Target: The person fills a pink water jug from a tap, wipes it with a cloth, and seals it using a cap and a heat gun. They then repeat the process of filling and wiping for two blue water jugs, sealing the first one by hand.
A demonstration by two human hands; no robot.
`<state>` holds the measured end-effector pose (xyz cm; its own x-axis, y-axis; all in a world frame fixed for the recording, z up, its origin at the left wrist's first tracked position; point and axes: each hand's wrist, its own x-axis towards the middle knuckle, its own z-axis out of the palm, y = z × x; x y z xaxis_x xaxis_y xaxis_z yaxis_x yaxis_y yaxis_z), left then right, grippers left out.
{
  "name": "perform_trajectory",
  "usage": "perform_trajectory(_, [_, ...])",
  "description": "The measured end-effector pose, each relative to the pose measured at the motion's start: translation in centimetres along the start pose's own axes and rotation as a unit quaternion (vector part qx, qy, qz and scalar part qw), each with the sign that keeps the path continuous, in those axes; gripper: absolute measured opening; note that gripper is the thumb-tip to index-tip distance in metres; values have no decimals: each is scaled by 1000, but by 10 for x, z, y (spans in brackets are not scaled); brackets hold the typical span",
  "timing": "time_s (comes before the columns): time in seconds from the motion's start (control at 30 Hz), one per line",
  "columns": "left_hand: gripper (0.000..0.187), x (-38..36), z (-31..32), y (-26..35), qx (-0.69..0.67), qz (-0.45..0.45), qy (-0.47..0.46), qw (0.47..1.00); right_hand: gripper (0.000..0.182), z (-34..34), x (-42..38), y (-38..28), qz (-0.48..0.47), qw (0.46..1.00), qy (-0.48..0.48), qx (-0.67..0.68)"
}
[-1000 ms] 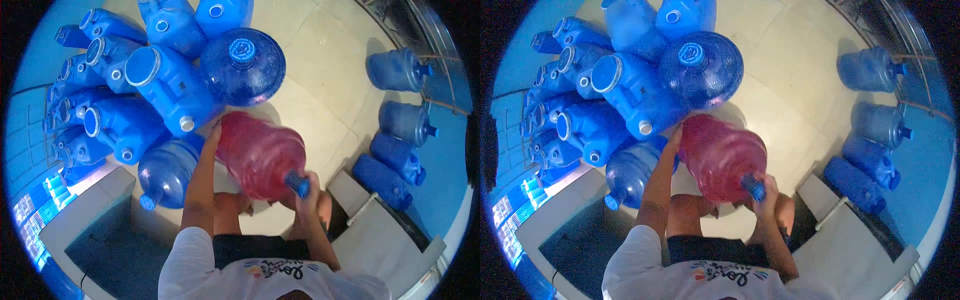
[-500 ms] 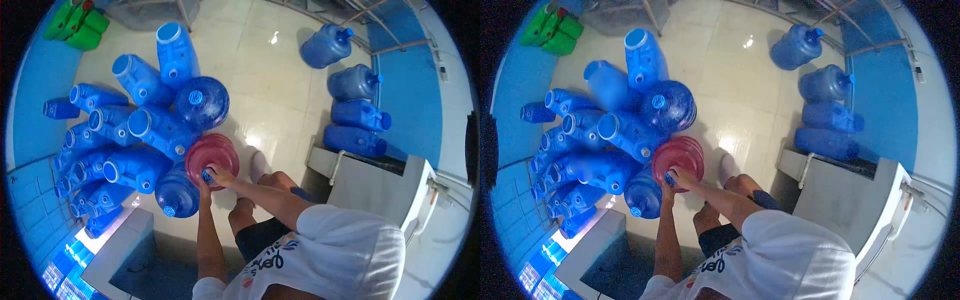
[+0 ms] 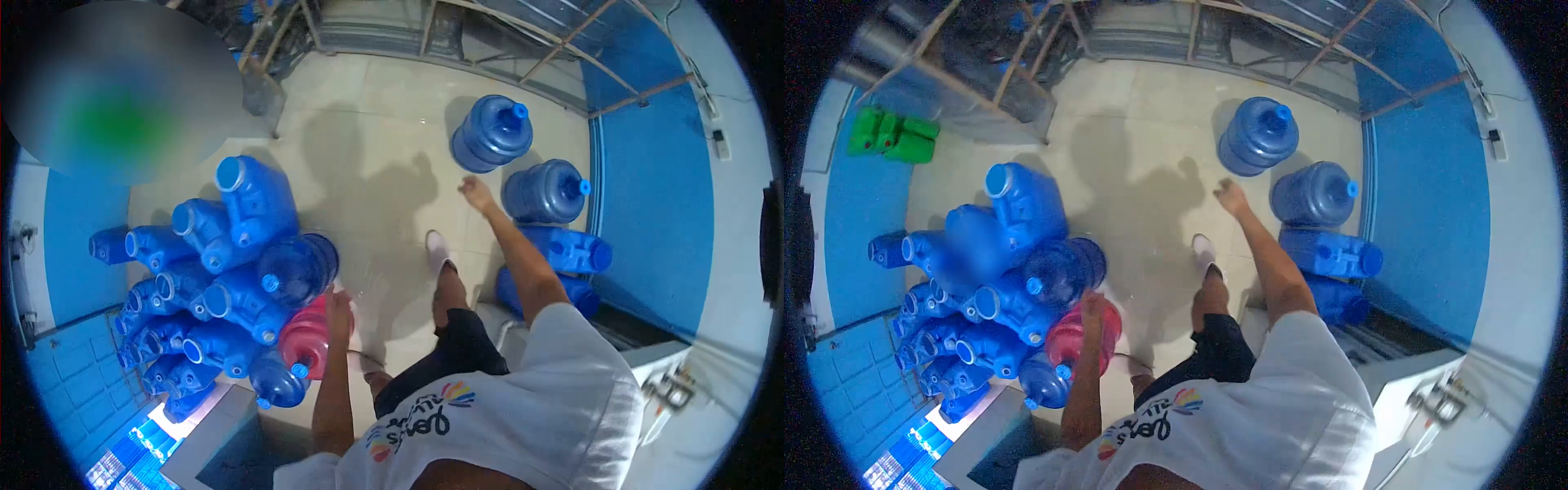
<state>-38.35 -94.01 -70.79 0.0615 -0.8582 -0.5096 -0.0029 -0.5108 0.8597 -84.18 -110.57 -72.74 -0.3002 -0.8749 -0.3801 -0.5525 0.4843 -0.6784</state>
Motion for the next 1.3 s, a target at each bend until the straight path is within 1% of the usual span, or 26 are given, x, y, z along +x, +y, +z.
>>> perform_trajectory(0.03, [39,19,45,14,45,-15,-19,999,49,-28,31,4,-17,993,52,-109])
perform_trajectory(0.07, [39,42,88,27,88,-28,-38,995,56,-51,75,29,-26,990,75,-118])
perform_trajectory(0.13, [38,77,158,36,133,71,-142,978,69,-112,132,31,23,980,67,-188])
perform_trajectory(0.17, [38,82,190,53,133,56,-141,980,74,-134,158,37,46,971,75,-223])
perform_trajectory(0.23, [38,90,242,112,203,57,-218,953,71,-171,197,43,44,966,101,-236])
perform_trajectory(0.33, [38,108,272,107,227,40,-220,948,77,-195,251,73,-8,950,148,-274])
perform_trajectory(0.4, [36,112,270,101,258,39,-217,941,80,-194,268,77,-13,954,137,-265])
perform_trajectory(0.47, [35,108,264,102,286,33,-211,934,74,-194,261,60,107,956,14,-272])
perform_trajectory(0.5, [35,102,260,106,295,6,-197,935,68,-179,262,75,64,943,40,-323])
perform_trajectory(0.53, [34,97,255,111,304,-19,-180,935,68,-173,252,60,48,936,19,-349])
perform_trajectory(0.67, [37,69,229,121,308,-36,-124,943,69,-115,185,28,-91,907,-40,-408])
perform_trajectory(0.7, [41,60,223,119,331,45,-126,934,68,-96,168,30,-157,889,-41,-428])
perform_trajectory(0.73, [45,48,218,124,356,124,-125,918,68,-97,133,-13,-155,880,-114,-434])
perform_trajectory(0.8, [55,16,215,180,406,108,-114,900,67,-77,78,-53,-236,844,-185,-444])
perform_trajectory(0.83, [59,5,207,184,398,161,-105,897,58,-73,45,-81,-329,810,-173,-453])
perform_trajectory(0.87, [64,-8,197,187,394,213,-95,889,59,-73,11,-122,-348,785,-236,-455])
perform_trajectory(0.93, [81,-46,175,218,372,255,-101,887,61,-70,-59,-203,-435,735,-260,-451])
perform_trajectory(1.0, [89,-98,152,228,375,268,-18,887,60,-70,-142,-276,-524,655,-365,-405])
perform_trajectory(1.03, [99,-126,139,230,376,288,12,881,60,-62,-180,-301,-555,626,-367,-407])
perform_trajectory(1.07, [99,-161,124,234,373,285,52,881,58,-52,-218,-325,-623,580,-388,-354])
perform_trajectory(1.13, [114,-238,93,235,188,258,180,930,57,-38,-308,-374,-703,492,-416,-300])
perform_trajectory(1.17, [120,-266,76,218,121,304,218,919,55,-32,-359,-399,-733,446,-425,-287])
perform_trajectory(1.2, [123,-307,57,215,148,291,315,891,53,-21,-411,-411,-753,402,-445,-270])
perform_trajectory(1.23, [122,-342,34,211,58,272,362,890,51,-12,-461,-431,-784,365,-458,-203])
perform_trajectory(1.27, [118,-383,14,223,115,358,477,795,48,-6,-509,-447,-807,328,-472,-135])
perform_trajectory(1.3, [117,-440,-4,234,78,318,500,801,45,-2,-567,-460,-812,303,-474,-156])
